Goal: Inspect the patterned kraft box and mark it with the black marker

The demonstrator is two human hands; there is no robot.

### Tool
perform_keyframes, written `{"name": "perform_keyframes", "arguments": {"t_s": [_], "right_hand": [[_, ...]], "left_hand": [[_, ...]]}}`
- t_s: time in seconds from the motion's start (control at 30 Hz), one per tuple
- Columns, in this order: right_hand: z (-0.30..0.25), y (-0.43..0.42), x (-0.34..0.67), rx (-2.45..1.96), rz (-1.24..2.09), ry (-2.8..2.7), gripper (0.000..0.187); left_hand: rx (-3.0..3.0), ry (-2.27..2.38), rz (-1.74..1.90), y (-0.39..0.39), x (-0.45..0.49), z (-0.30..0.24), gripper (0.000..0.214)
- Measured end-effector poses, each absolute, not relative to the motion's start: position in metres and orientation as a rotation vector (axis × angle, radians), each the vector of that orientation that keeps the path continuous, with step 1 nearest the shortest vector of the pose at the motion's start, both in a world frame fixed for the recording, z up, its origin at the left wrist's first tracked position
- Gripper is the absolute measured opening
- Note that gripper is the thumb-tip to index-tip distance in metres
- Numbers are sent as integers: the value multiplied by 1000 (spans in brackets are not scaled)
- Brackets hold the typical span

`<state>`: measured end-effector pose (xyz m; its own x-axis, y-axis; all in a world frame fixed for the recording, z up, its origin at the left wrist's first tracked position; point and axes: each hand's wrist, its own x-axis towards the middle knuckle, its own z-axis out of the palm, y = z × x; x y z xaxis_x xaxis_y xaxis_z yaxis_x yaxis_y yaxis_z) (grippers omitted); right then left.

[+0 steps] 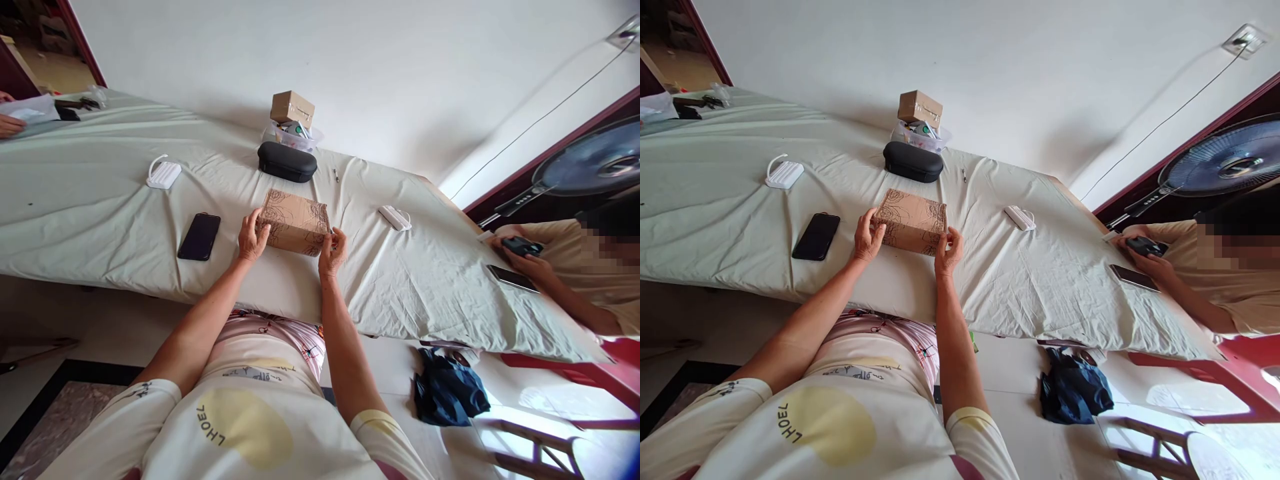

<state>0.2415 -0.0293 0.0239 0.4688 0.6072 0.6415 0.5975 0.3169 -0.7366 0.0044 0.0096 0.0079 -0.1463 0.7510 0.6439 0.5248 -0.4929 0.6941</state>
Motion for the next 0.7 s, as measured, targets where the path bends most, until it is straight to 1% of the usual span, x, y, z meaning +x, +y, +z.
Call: {"name": "perform_keyframes", "arguments": {"t_s": [0.1, 0.2, 0.3, 0.4, 0.5, 0.7], "right_hand": [[27, -32, 241, -1404, -29, -1217, 36], [33, -36, 236, -1478, -184, -1279, 35], [39, -43, 219, -1547, -304, -1473, 37], [43, -49, 196, -1527, -304, -1735, 41], [44, -50, 181, -1521, -273, -1848, 45], [42, -47, 205, -1559, -253, -1675, 42]], "left_hand": [[1989, 1529, 1629, 7, 5, 13, 57], [2052, 1629, 1585, 0, 9, 20, 53], [2226, 1566, 1519, -8, 19, 26, 45], [2374, 1417, 1432, -15, 33, 28, 44], [2399, 1375, 1384, -17, 38, 28, 46], [2302, 1495, 1413, -16, 26, 31, 46]]}}
